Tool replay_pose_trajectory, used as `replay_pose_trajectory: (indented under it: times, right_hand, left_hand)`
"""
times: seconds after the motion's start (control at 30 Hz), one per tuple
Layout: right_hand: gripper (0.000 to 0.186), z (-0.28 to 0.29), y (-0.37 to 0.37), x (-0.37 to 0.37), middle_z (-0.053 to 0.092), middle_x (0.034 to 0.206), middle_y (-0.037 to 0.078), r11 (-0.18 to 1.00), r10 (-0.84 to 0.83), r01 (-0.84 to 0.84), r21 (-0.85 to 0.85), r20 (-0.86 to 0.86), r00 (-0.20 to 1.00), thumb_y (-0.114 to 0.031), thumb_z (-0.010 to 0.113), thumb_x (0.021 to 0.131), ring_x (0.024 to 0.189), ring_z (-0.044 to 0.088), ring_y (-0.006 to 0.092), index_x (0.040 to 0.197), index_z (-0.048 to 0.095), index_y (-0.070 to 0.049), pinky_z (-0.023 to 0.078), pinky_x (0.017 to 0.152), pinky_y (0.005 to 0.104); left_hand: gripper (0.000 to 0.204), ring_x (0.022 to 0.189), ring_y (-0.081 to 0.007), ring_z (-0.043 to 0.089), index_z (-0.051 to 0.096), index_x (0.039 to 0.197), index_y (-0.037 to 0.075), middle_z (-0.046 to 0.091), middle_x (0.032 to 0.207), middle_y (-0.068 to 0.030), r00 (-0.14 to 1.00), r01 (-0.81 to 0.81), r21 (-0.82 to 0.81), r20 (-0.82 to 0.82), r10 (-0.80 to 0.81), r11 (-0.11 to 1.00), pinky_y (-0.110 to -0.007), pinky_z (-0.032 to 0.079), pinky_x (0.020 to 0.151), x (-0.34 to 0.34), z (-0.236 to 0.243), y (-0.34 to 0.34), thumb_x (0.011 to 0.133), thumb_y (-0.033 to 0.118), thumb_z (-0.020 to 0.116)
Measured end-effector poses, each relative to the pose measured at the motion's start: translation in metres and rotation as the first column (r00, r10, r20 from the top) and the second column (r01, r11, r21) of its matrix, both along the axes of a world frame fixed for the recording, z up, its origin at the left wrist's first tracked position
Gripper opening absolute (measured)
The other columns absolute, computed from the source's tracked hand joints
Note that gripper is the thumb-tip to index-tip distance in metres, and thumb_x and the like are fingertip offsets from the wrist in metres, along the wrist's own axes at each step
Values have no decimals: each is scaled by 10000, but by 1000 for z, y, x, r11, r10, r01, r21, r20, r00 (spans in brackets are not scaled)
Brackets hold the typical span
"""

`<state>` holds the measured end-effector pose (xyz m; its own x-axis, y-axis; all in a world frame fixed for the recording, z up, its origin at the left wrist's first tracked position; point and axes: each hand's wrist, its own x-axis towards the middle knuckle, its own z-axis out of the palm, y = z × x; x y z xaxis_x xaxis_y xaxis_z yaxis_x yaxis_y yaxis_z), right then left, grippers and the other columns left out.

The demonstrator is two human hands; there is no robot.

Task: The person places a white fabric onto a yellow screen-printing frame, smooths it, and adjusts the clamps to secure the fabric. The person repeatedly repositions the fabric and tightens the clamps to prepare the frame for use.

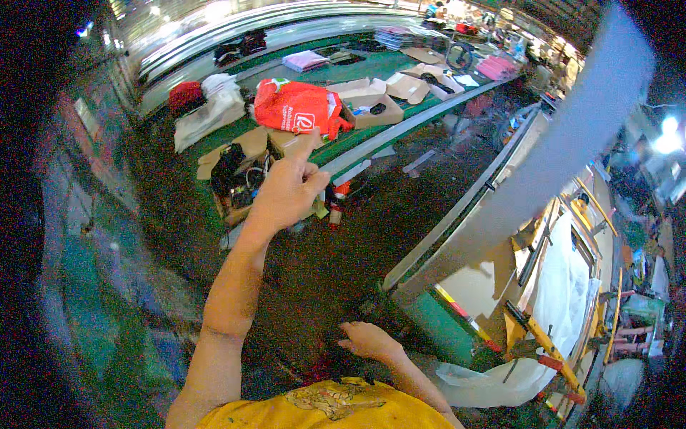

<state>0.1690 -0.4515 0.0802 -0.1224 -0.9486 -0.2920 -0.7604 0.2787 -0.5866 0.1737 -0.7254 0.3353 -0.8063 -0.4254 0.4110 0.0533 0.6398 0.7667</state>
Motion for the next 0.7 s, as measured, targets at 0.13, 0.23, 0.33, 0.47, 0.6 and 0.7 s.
replay_pose_trajectory:
  times: [0.13,0.23,0.33,0.47,0.6,0.7]
  right_hand:
    - [541,23,-55,-13,666,1172,265,987,-124,123,99,6,992,-383,648,941,1103,636,436,1302,560,10,513,949,511]
    - [556,22,-70,-33,664,1186,264,955,-147,155,252,-48,988,-386,650,940,1109,634,437,1316,556,12,510,957,509]
    - [542,12,-72,-49,677,1141,263,963,-207,217,157,-78,975,-386,662,931,1079,645,446,1296,568,3,525,921,527]
    - [535,-6,-78,-58,680,1116,271,949,-251,269,166,-123,960,-404,670,924,1070,647,446,1258,585,5,531,904,528]
    - [499,-5,-95,-56,690,1024,293,939,-267,269,213,-41,963,-433,670,920,1001,667,457,1140,620,12,539,861,546]
    - [537,-13,-105,-67,695,1023,287,954,-201,202,220,-27,979,-444,657,930,982,670,463,1224,609,3,544,851,549]
  left_hand:
    - [732,623,-321,638,310,1505,-93,636,704,-214,995,64,65,76,-69,996,-400,508,661,4,-1,-38,874,119,614]
    - [730,561,-278,577,297,1510,-92,595,652,-195,986,114,92,114,-124,989,-376,479,620,15,-16,-55,889,121,619]
    - [788,576,-183,525,229,1562,-31,568,648,-129,974,119,72,187,-131,990,-333,457,612,23,-28,-71,908,108,645]
    - [808,599,-158,517,215,1581,-3,570,669,-94,965,127,74,221,-141,989,-323,446,610,23,-45,-90,915,113,658]
    - [815,607,-151,513,202,1585,-2,570,682,-88,960,132,96,235,-152,987,-317,445,613,16,-42,-105,917,100,658]
    - [828,608,-150,509,181,1588,-2,570,693,-85,961,156,156,203,-186,975,-315,449,622,3,-47,-115,919,97,660]
